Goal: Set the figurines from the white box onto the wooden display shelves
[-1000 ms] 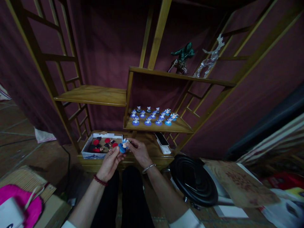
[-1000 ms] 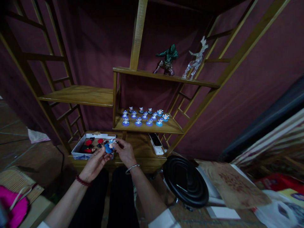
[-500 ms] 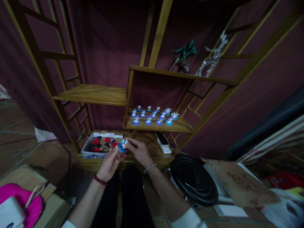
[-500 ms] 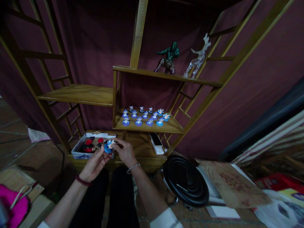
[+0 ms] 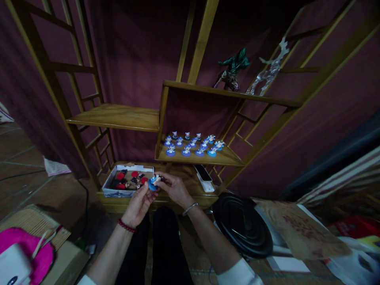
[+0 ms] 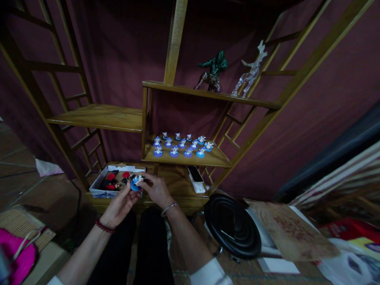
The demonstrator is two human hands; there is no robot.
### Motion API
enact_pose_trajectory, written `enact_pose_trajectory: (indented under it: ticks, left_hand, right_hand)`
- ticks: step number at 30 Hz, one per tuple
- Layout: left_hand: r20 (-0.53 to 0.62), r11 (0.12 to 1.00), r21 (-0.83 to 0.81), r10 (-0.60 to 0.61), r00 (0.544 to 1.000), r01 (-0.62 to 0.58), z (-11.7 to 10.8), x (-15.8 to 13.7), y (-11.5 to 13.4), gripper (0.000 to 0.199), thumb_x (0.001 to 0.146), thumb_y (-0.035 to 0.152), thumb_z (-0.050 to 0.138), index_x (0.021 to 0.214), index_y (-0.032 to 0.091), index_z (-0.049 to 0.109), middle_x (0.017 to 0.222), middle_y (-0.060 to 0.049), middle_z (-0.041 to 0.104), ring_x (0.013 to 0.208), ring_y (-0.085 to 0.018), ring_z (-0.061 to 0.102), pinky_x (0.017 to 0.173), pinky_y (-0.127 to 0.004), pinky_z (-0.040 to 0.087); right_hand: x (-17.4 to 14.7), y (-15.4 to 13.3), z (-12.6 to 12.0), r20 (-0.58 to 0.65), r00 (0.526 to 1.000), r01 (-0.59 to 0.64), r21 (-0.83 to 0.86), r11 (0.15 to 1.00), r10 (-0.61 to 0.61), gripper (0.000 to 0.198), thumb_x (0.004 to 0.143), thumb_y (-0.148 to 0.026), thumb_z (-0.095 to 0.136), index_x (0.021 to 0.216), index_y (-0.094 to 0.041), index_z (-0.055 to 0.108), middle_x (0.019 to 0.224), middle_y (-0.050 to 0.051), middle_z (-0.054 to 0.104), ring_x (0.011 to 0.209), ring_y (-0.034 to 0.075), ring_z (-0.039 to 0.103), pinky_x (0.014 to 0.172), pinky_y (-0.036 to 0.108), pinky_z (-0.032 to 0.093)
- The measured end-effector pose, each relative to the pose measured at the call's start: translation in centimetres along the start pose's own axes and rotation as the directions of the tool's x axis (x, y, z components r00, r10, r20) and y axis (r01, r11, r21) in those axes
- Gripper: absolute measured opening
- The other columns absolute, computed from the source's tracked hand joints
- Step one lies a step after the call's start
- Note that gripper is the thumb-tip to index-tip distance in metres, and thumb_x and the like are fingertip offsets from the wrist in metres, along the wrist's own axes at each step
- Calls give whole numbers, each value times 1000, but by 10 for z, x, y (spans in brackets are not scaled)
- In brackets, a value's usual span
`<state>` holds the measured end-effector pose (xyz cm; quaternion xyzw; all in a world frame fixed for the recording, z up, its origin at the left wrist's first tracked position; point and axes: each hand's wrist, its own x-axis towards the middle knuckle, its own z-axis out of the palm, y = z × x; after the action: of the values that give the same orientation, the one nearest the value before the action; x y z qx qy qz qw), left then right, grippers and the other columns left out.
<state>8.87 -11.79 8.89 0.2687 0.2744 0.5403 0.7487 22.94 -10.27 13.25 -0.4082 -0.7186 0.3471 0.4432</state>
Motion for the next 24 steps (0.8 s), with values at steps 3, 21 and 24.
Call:
enact_pose_trajectory:
  ticks: [3,21,24]
  left_hand:
    - [2,1000,2,-1,1000,1,3,-2,2,31,72,39,58,87,12,62,80,-8,65,67,-13,58,63,-24,44]
    - [23,1000,19,-1,1000,0,4,-5,1,29,76,39,53,86,14,61,80,-7,65,67,-12,57,63,-23,42]
    - [20,1000,10,3,1000,-3,5,-6,1,28,75,38,55,87,13,62,80,-7,65,69,-12,58,63,-23,42]
  right_hand:
    - [0,-1,-1,12,1000,-7,6,1000,7,31,74,-28,57,105,-24,59,98,1,64,87,15,59,79,29,47]
    - [1,-1,-1,-17,1000,8,5,1000,-8,28,74,-29,57,101,-22,59,94,1,64,84,15,59,76,27,47]
    - [1,0,-1,-18,1000,-11,-19,1000,11,29,74,-30,57,101,-22,58,94,1,64,83,15,59,76,28,47]
